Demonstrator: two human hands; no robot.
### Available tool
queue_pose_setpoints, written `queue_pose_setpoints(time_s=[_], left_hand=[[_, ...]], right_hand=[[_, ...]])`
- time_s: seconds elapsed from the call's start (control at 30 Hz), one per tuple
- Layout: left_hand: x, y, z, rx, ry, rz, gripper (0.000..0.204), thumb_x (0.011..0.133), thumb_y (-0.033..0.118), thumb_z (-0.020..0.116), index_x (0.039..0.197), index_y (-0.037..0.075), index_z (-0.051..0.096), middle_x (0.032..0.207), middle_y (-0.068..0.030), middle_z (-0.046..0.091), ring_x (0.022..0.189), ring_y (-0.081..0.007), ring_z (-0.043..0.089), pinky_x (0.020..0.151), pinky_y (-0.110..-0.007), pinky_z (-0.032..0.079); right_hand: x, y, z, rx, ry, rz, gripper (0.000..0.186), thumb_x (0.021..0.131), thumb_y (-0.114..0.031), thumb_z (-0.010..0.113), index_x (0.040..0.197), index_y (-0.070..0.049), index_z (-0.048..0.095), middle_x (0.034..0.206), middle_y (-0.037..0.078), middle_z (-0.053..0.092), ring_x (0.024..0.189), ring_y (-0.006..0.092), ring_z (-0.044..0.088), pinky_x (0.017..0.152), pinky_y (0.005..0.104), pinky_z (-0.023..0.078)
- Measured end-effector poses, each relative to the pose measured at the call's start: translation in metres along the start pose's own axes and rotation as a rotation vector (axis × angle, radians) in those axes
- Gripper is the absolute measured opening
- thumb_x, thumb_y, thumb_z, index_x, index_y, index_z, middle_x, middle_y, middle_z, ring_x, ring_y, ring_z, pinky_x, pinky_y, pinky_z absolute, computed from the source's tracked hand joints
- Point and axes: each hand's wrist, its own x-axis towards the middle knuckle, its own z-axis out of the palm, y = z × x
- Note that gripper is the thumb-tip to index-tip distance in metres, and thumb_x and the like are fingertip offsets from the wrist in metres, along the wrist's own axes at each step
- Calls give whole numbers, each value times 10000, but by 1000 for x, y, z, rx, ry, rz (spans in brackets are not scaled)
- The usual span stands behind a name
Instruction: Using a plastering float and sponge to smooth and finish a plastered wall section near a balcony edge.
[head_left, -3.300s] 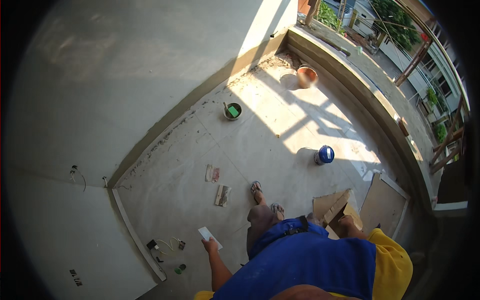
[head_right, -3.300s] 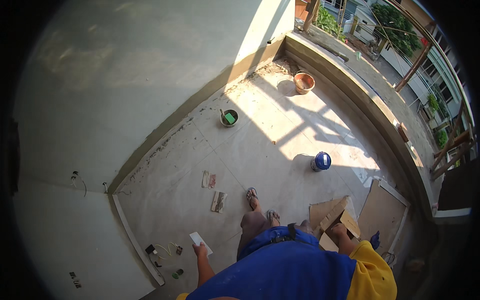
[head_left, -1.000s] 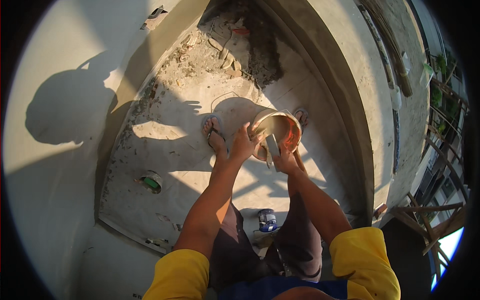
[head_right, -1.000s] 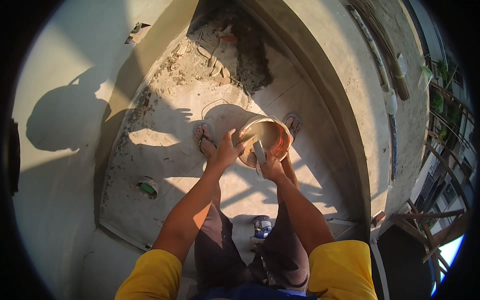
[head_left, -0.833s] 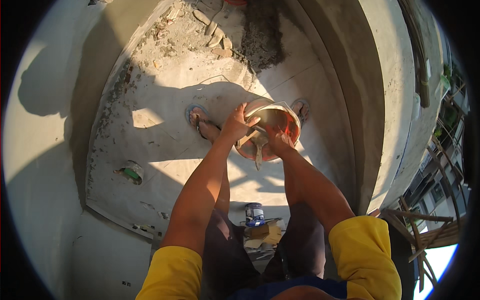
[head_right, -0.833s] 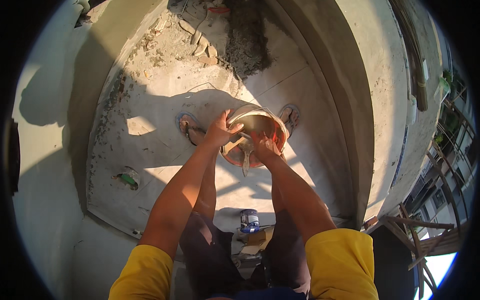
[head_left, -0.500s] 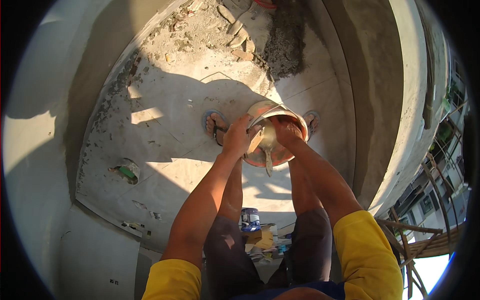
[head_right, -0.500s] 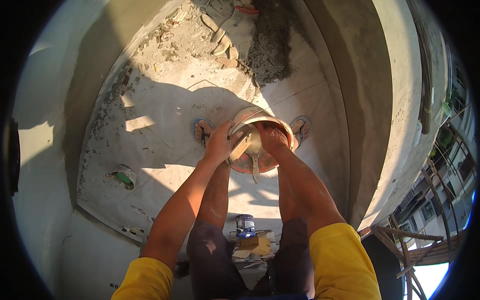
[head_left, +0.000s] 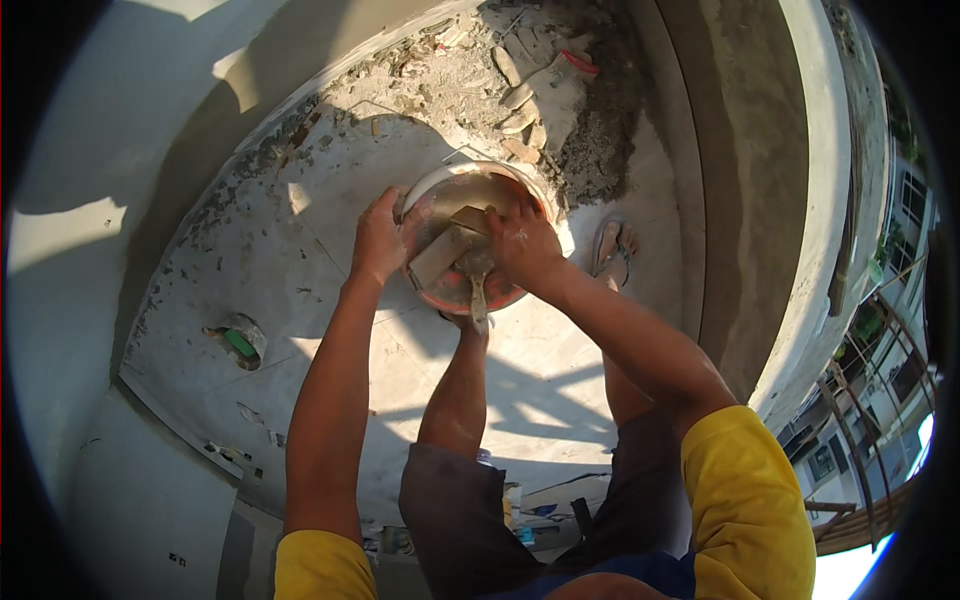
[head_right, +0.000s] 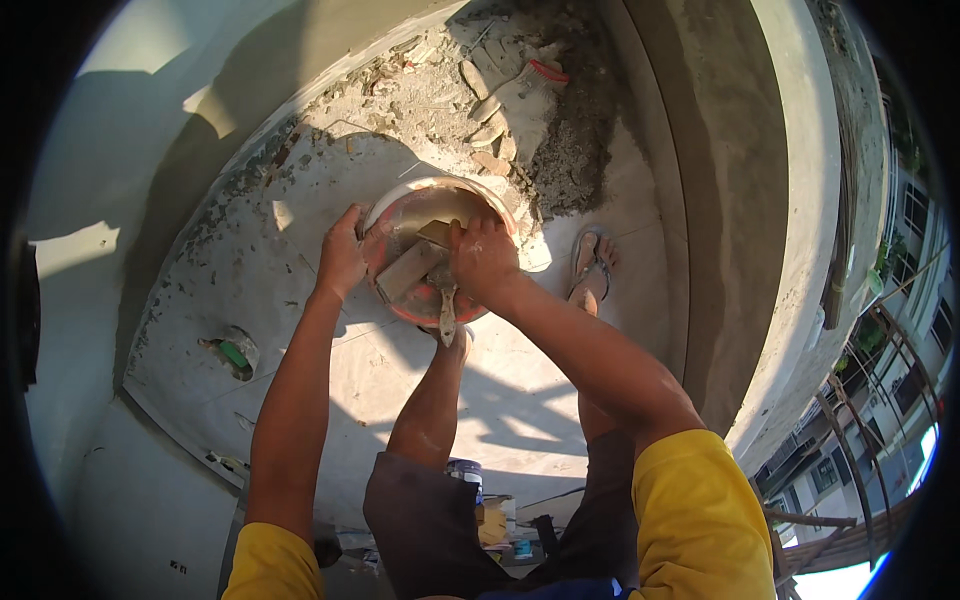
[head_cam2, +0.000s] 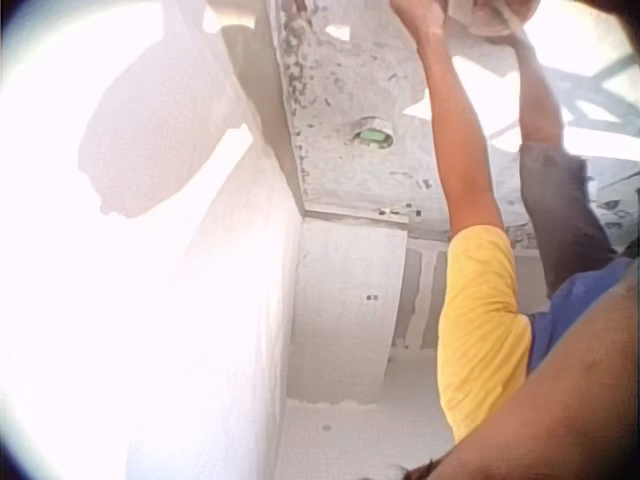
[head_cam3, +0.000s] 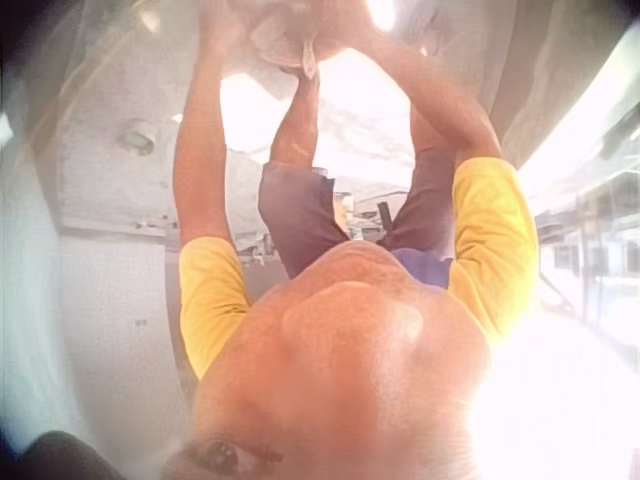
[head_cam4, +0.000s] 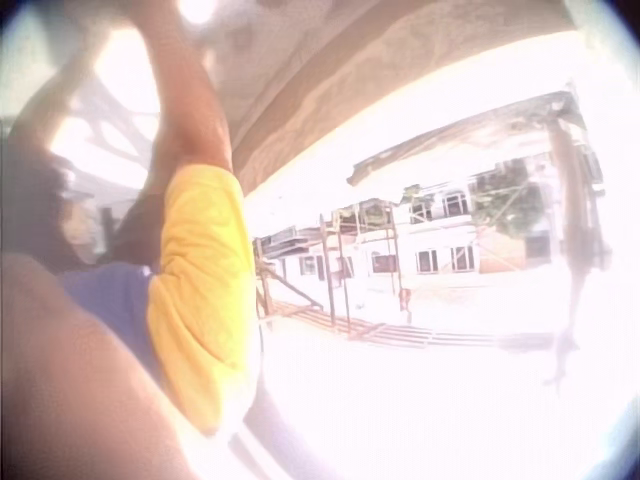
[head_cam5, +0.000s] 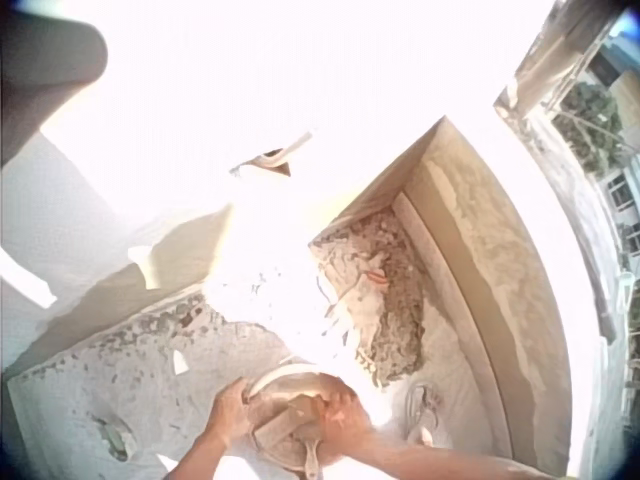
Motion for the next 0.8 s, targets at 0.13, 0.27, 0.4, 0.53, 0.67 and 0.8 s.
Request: queue_pose_setpoints(time_s=[0.13,0.27,0.4,0.53,0.67,0.8], left_hand=[[10,-3,-12,-20,-62,-60,387,934,355,666,1100,8,627,858,-100,646,772,-187,596,723,-330,486],[22,0,-20,-28,48,-29,430,962,357,628,1195,-4,621,984,-116,658,884,-196,600,788,-330,488],[48,97,-8,-24,317,132,422,983,323,601,1257,2,597,1054,-97,635,943,-164,593,840,-325,487],[84,159,61,-505,-68,95,531,980,376,584,1349,-1,522,1184,-145,629,959,-166,612,876,-329,488],[127,197,164,-762,-221,-39,533,976,369,595,1360,21,472,1197,-154,618,1000,-210,620,882,-359,490],[168,241,198,-1021,5,51,418,1006,294,522,1288,-12,487,1198,-156,603,1091,-226,577,896,-358,467]], right_hand=[[-38,22,-89,212,227,-364,526,816,-185,649,1314,-46,550,926,125,532,875,281,544,805,398,466],[-39,81,-95,354,616,-538,589,809,-133,665,1378,-132,517,894,104,524,799,259,564,700,383,479],[-4,173,-40,334,470,172,688,712,73,621,1369,-21,438,1002,205,532,885,393,611,746,464,525],[-7,179,-42,372,629,129,770,704,10,641,1419,-1,354,1078,243,483,960,421,589,810,466,519],[5,195,-54,408,683,218,874,698,37,648,1482,31,262,1109,248,465,988,424,561,884,467,489],[16,219,-65,500,897,54,775,756,26,714,1449,19,368,1200,211,477,987,316,571,864,408,490]])
